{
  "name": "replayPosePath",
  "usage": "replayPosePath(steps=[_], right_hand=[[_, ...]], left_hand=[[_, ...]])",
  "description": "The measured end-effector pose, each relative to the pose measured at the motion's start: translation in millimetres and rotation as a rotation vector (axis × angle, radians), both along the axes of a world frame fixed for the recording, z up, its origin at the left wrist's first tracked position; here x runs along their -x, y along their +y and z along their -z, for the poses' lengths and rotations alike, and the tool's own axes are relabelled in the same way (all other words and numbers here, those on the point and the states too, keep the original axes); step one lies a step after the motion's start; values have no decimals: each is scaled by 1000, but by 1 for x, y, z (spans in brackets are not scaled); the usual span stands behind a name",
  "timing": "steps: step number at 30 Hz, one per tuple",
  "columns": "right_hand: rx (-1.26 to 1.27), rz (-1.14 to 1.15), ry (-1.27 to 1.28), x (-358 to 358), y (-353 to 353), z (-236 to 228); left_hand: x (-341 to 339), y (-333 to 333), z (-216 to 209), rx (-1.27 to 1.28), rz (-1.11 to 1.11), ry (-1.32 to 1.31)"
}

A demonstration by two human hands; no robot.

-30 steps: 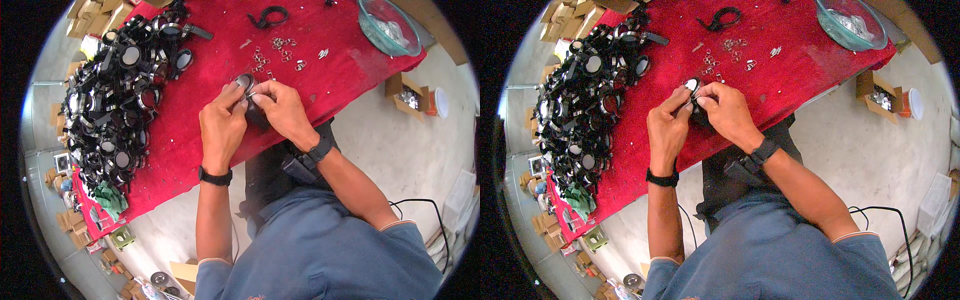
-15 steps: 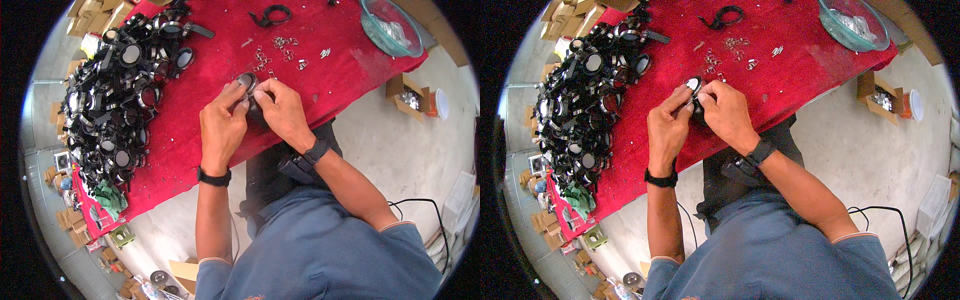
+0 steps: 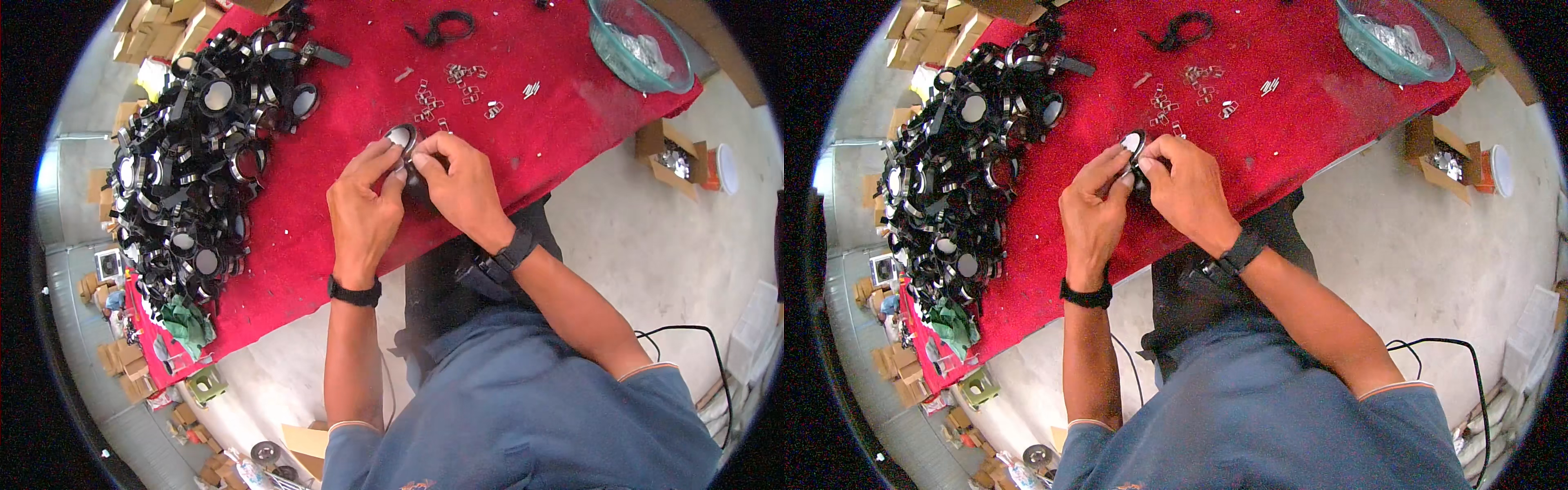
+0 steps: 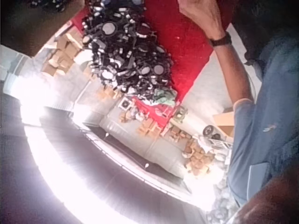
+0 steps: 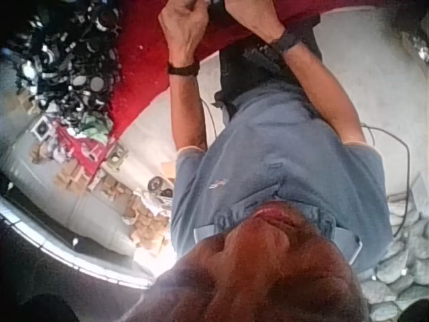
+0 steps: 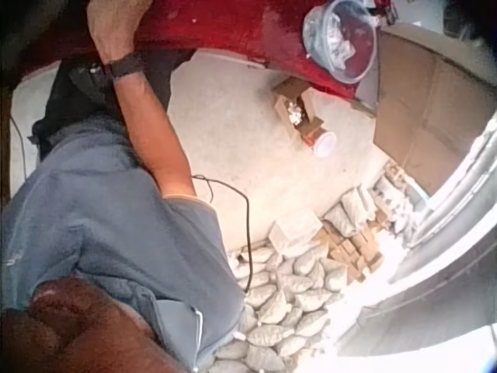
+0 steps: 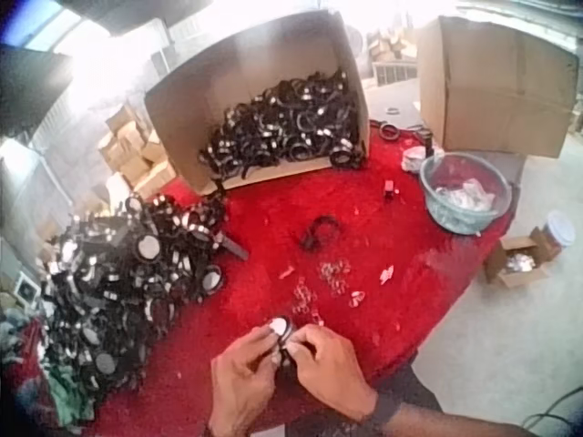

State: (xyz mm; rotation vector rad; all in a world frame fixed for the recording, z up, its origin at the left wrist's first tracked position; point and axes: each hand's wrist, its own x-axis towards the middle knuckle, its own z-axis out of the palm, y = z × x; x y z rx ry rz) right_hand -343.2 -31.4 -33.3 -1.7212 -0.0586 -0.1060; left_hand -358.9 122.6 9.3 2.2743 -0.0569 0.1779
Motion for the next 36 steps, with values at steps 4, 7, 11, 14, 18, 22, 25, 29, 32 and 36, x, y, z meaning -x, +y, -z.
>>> replayPosePath(steps=[4, 7, 11, 14, 18, 22, 25, 29, 32, 36], right_hand=[[-9, -29, 2, -4, -3, 4], [-27, -41, 38, -8, -4, 4], [-12, -42, 40, -9, -5, 8], [-41, -28, 46, -7, -4, 7], [-84, -15, 113, -6, -4, 8], [11, -4, 51, -3, 0, 7], [34, 1, 45, -3, 2, 6], [-56, 30, -28, -1, 2, 15], [-14, 53, -23, -1, 3, 10], [26, 30, -40, -2, 2, 9]], left_hand=[[-5, 6, -4, -97, 117, -65], [-8, 4, -5, -115, 116, -57], [-7, 3, 4, -36, 71, -22], [-5, 6, 9, 57, 62, 25], [-7, 7, 5, 22, 87, 49], [-8, 5, 9, 113, 56, 64], [-9, 4, 10, 89, 54, 56], [-10, 2, 13, 69, 33, 29], [-8, 3, 13, 38, 39, 12], [-11, 7, 14, 102, 42, 51]])
